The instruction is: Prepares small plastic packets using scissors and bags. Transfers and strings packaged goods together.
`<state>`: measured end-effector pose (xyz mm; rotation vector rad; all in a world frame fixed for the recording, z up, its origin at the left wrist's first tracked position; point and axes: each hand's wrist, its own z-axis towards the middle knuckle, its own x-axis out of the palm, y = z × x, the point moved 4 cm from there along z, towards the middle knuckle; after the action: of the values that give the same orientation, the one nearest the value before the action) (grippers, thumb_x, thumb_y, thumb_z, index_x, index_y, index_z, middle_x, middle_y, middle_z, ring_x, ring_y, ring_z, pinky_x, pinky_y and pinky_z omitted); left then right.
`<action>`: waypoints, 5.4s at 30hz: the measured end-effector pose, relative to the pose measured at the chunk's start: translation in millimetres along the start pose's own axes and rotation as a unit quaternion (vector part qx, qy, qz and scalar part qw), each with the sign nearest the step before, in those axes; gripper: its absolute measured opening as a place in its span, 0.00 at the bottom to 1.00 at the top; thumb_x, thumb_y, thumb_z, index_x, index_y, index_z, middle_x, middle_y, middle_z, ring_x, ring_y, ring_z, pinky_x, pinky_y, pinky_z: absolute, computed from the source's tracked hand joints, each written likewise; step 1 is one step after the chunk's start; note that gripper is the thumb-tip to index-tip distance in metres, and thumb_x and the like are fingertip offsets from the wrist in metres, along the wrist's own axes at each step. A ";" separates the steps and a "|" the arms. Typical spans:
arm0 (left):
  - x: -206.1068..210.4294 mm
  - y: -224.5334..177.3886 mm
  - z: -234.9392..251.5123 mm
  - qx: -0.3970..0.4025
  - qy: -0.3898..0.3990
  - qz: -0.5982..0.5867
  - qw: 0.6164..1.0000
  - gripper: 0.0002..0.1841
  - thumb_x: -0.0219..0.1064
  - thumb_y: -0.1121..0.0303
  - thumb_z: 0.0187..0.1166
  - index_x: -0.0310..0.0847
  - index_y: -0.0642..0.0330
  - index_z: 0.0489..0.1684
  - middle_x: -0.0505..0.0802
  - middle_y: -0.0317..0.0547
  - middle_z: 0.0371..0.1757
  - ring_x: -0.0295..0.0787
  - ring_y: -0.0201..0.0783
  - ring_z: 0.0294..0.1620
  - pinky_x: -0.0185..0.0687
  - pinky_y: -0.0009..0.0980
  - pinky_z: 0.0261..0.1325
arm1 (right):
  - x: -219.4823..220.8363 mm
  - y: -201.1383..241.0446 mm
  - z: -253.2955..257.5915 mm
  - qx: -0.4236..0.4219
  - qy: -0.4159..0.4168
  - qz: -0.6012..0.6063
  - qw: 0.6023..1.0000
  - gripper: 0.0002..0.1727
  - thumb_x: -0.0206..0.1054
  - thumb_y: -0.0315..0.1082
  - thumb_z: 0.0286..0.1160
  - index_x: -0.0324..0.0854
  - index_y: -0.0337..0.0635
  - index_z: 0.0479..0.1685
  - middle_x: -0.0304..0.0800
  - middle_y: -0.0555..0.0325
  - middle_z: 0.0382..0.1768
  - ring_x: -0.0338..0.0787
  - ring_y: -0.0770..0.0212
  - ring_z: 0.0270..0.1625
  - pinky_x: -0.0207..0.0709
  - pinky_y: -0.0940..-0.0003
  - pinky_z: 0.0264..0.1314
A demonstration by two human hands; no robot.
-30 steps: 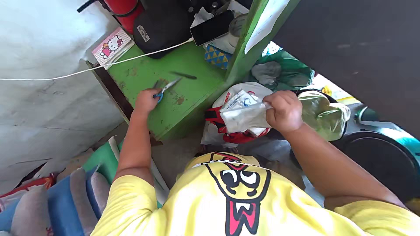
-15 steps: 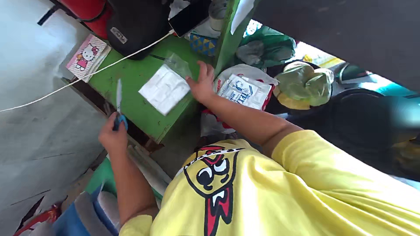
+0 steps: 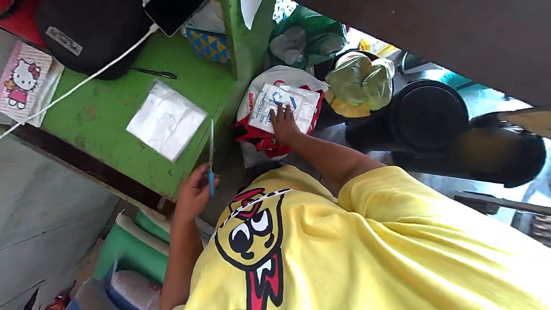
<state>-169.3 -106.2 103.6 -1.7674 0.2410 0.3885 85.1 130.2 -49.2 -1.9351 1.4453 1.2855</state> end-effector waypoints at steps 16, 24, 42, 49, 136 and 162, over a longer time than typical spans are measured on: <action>115.8 -0.2 90.4 -0.135 0.013 -0.045 0.990 0.26 0.67 0.70 0.85 0.69 0.59 0.82 0.93 0.50 0.60 0.94 0.40 0.55 0.90 0.40 0.62 | -10.7 -60.6 -73.8 0.169 -0.027 0.607 0.776 0.24 0.61 0.39 0.87 0.74 0.30 0.73 0.87 0.37 0.61 0.90 0.47 0.60 0.85 0.48 0.65; 165.4 15.4 98.1 -0.276 0.129 0.011 0.952 0.29 0.68 0.66 0.83 0.67 0.54 0.85 0.91 0.57 0.62 0.92 0.48 0.55 0.87 0.49 0.61 | -50.5 -71.2 -19.4 -0.147 -0.085 0.176 0.970 0.21 0.66 0.34 0.81 0.84 0.48 0.73 0.73 0.46 0.84 0.65 0.36 0.88 0.58 0.29 0.86; 241.0 -1.4 136.2 -0.302 0.106 0.275 0.907 0.32 0.65 0.60 0.82 0.66 0.58 0.87 0.90 0.65 0.62 0.91 0.65 0.57 0.83 0.66 0.58 | -6.2 -78.1 8.6 0.032 -0.042 0.099 0.994 0.94 0.84 0.79 0.23 0.23 0.49 0.98 0.10 0.45 0.96 0.15 0.35 0.96 0.21 0.16 0.85; 252.3 11.0 148.6 -0.263 0.041 0.289 0.920 0.29 0.63 0.62 0.84 0.68 0.57 0.85 0.87 0.65 0.68 0.89 0.64 0.63 0.83 0.62 0.63 | -8.9 -81.1 14.9 0.031 -0.008 0.098 0.995 0.95 0.85 0.78 0.23 0.18 0.52 0.98 0.04 0.48 0.95 0.10 0.36 0.95 0.20 0.17 0.85; 33.8 48.6 -29.4 -0.010 -0.046 -0.677 0.734 0.27 0.72 0.48 0.72 0.82 0.48 0.69 0.96 0.50 0.52 0.97 0.45 0.41 0.94 0.40 0.45 | -121.0 232.0 -25.2 -0.424 -0.252 0.133 0.860 0.16 0.63 0.41 0.74 0.95 0.46 0.48 0.84 0.47 0.73 0.76 0.39 0.79 0.66 0.37 0.79; 28.2 22.8 50.6 0.023 -0.084 -0.671 0.736 0.22 0.40 0.60 0.93 0.65 0.52 0.80 0.93 0.49 0.57 0.95 0.47 0.53 0.90 0.45 0.60 | -121.6 226.0 -37.0 -0.274 -0.129 0.228 0.925 0.17 0.56 0.36 0.92 0.86 0.35 0.59 0.93 0.45 0.55 0.91 0.54 0.60 0.80 0.57 0.69</action>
<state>-158.3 -61.0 62.3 -1.4108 -1.1290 -0.5219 -107.9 80.3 116.6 -1.6751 1.5637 2.2700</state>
